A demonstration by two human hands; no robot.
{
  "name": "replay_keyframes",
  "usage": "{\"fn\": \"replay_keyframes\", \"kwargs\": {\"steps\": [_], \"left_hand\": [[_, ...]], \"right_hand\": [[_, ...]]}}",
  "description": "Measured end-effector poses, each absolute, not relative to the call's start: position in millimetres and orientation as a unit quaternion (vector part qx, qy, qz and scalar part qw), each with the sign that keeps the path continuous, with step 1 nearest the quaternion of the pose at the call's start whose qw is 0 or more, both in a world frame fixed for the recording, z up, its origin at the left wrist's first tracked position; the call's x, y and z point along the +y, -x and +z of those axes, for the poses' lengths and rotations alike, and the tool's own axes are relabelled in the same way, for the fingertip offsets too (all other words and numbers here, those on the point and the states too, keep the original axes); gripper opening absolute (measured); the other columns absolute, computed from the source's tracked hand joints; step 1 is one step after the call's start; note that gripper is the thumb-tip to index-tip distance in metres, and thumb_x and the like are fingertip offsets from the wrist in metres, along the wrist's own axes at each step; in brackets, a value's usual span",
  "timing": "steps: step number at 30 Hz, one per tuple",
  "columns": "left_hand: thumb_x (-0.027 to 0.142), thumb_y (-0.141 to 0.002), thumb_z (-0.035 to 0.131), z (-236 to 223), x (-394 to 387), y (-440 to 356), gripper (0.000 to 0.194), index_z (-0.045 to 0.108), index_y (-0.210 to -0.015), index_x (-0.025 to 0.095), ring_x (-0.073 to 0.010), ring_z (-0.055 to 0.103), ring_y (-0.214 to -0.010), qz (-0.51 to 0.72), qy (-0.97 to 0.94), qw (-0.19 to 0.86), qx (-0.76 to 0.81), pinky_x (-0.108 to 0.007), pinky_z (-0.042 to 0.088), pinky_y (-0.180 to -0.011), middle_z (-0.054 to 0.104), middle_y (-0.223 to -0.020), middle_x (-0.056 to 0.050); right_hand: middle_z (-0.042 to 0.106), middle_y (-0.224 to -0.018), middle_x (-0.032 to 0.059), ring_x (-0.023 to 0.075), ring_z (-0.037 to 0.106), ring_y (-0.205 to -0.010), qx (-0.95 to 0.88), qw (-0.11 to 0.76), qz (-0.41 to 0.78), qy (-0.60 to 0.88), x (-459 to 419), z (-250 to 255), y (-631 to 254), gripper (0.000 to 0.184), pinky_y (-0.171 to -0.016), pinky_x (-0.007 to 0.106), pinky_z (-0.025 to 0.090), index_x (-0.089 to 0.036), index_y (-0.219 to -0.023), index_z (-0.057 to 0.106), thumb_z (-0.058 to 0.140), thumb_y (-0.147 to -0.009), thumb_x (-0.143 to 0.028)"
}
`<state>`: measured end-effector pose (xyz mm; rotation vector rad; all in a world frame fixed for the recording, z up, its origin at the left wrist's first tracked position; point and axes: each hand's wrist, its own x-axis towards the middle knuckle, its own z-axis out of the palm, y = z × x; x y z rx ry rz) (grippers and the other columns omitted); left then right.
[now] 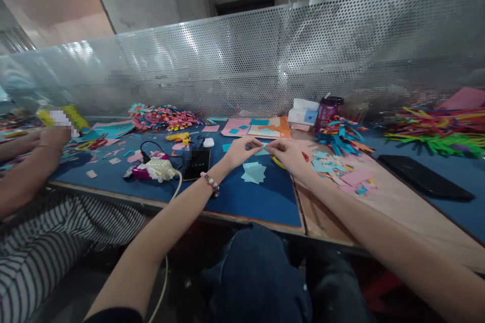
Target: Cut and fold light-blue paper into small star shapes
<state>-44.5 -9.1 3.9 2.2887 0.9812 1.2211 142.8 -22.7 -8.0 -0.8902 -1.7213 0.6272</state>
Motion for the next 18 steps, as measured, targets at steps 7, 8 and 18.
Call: {"fn": "replay_keyframes", "kwargs": {"steps": [7,8,18], "left_hand": [[0.029,-0.077,0.062,7,-11,45,0.015,0.07,-0.081,0.017,-0.0135,0.06,-0.073,0.407,-0.828,0.148,0.356,-0.027,0.046,-0.071,0.07,-0.081,-0.005],[0.03,-0.077,0.063,7,-11,45,0.016,0.07,-0.081,0.017,-0.0135,0.06,-0.072,0.415,-0.818,0.164,0.364,-0.027,0.046,-0.07,0.07,-0.08,-0.005],[0.031,-0.069,0.069,9,-11,46,0.02,0.07,-0.078,0.013,-0.0136,0.061,-0.071,0.478,-0.731,0.318,0.37,-0.027,0.047,-0.07,0.07,-0.077,-0.006]], "right_hand": [[0.064,-0.074,0.0027,0.0167,0.057,-0.068,-0.776,0.483,0.17,0.368,-24,-4,-143,0.019,-0.061,0.03,0.043,-0.02,-0.084,0.064,0.058,-0.08,-0.037],[0.064,-0.076,0.003,0.0168,0.058,-0.069,-0.765,0.494,0.189,0.367,-24,-4,-142,0.022,-0.062,0.029,0.043,-0.02,-0.09,0.063,0.058,-0.08,-0.039],[0.066,-0.065,0.0036,0.0134,0.053,-0.055,-0.735,0.462,0.285,0.407,-36,0,-133,0.042,-0.052,0.026,0.04,-0.016,-0.064,0.06,0.058,-0.075,-0.057]]}}
